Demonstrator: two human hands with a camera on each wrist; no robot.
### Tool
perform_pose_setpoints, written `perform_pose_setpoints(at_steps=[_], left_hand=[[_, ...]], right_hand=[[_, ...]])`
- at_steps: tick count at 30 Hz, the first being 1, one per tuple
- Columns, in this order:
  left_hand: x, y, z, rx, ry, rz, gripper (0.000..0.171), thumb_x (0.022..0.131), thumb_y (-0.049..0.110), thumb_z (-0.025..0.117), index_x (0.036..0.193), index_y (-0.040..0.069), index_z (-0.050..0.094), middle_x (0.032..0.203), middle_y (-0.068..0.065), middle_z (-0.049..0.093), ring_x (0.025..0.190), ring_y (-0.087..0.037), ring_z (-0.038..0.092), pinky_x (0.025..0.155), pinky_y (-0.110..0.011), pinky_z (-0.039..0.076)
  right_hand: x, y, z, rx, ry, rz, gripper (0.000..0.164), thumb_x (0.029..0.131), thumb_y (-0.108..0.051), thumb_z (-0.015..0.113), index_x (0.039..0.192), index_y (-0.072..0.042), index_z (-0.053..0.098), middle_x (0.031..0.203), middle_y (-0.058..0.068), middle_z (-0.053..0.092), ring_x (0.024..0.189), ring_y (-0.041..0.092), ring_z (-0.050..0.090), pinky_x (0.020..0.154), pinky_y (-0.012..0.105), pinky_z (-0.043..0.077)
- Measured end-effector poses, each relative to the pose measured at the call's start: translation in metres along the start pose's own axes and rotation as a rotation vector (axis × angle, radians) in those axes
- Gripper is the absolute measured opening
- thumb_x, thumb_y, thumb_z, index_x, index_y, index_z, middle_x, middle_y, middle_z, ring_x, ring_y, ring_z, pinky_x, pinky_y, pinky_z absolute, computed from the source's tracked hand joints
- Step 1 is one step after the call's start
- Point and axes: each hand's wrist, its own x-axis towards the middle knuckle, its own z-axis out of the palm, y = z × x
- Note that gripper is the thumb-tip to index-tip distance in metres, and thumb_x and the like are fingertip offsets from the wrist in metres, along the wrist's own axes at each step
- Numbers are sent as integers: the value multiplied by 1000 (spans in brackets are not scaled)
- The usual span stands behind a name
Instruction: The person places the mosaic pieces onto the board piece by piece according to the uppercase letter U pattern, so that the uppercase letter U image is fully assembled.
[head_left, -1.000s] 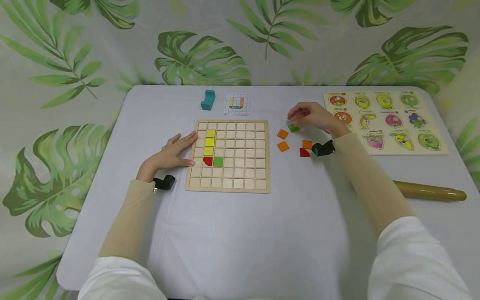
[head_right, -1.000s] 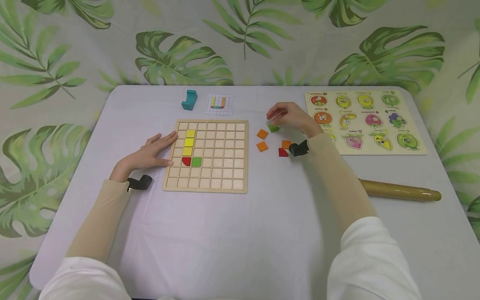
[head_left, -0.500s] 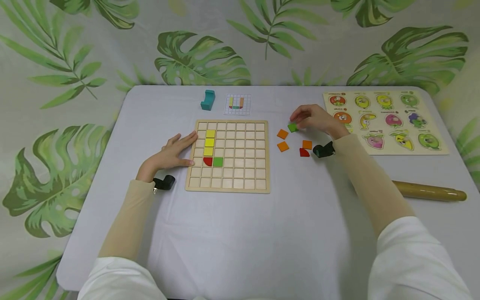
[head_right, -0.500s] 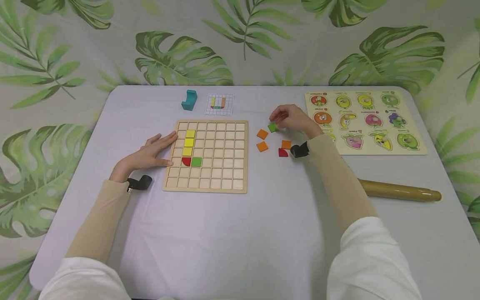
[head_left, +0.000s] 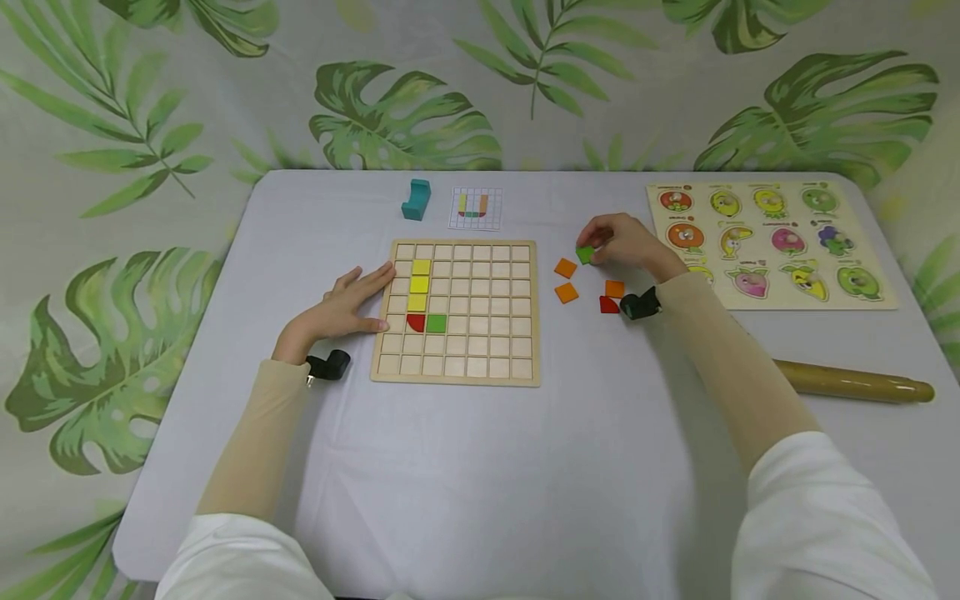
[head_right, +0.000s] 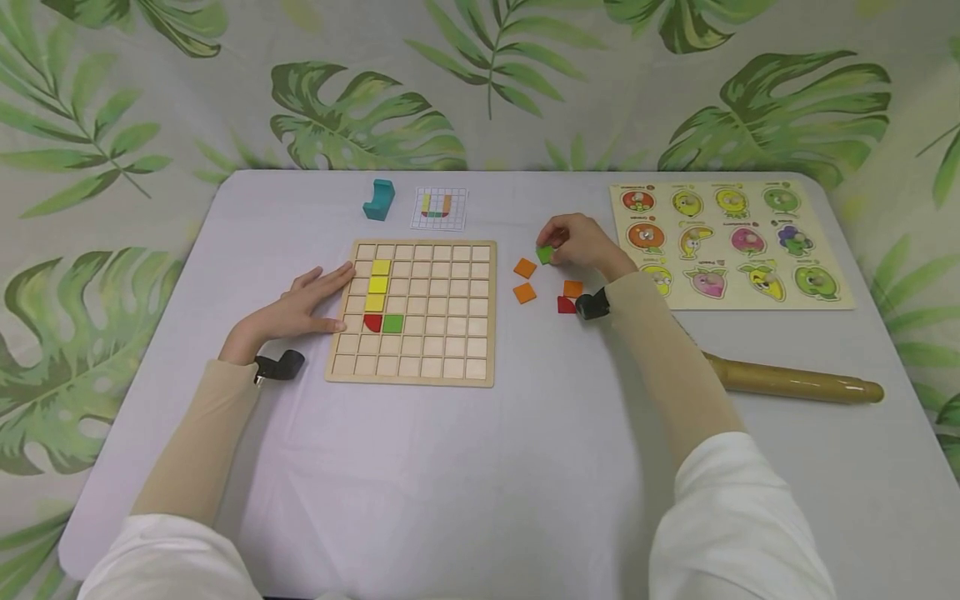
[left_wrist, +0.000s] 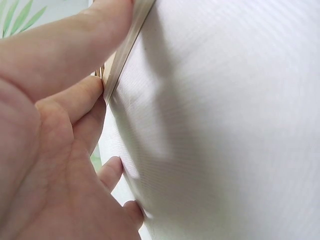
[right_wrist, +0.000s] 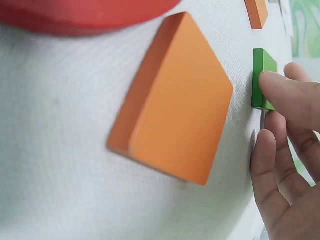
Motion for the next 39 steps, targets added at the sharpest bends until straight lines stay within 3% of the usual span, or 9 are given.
perform_pose_setpoints(at_steps=[11,16,21,27,39], left_hand=[[0,2,-2,15,-3,3,88,90,27,67,155,12,11,160,-7,1,141,-40,-14,100,-71,-1],[0,2,-2,13,-5,-3,88,90,28,68,155,13,10,160,-6,1,141,-39,-14,100,-70,-1],[0,2,-2,9,-6,-9,88,90,27,68,155,12,11,160,-6,1,141,-39,-14,101,-70,-1],[0,1,-1,5,-7,-17,88,89,28,68,155,13,10,161,-5,1,141,-38,-14,101,-70,-1],[-1,1,-1,11,0,-3,88,89,29,68,155,13,11,161,-5,1,141,-38,-13,100,-71,-2]], right_hand=[[0,-1,-2,33,8,19,21,80,13,61,100,7,62,94,15,58,85,26,46,76,29,39],[-5,-6,-7,124,-11,30,19,84,9,55,102,7,62,90,10,59,79,21,49,71,26,43],[-6,-18,-3,230,-32,-2,19,87,5,59,105,8,61,89,7,60,79,17,54,73,24,46],[2,-33,17,299,-112,-55,16,85,3,65,100,6,63,87,7,61,77,17,54,71,26,48],[7,-76,79,262,-332,-203,14,82,5,67,95,3,64,86,9,61,79,19,54,72,25,44]])
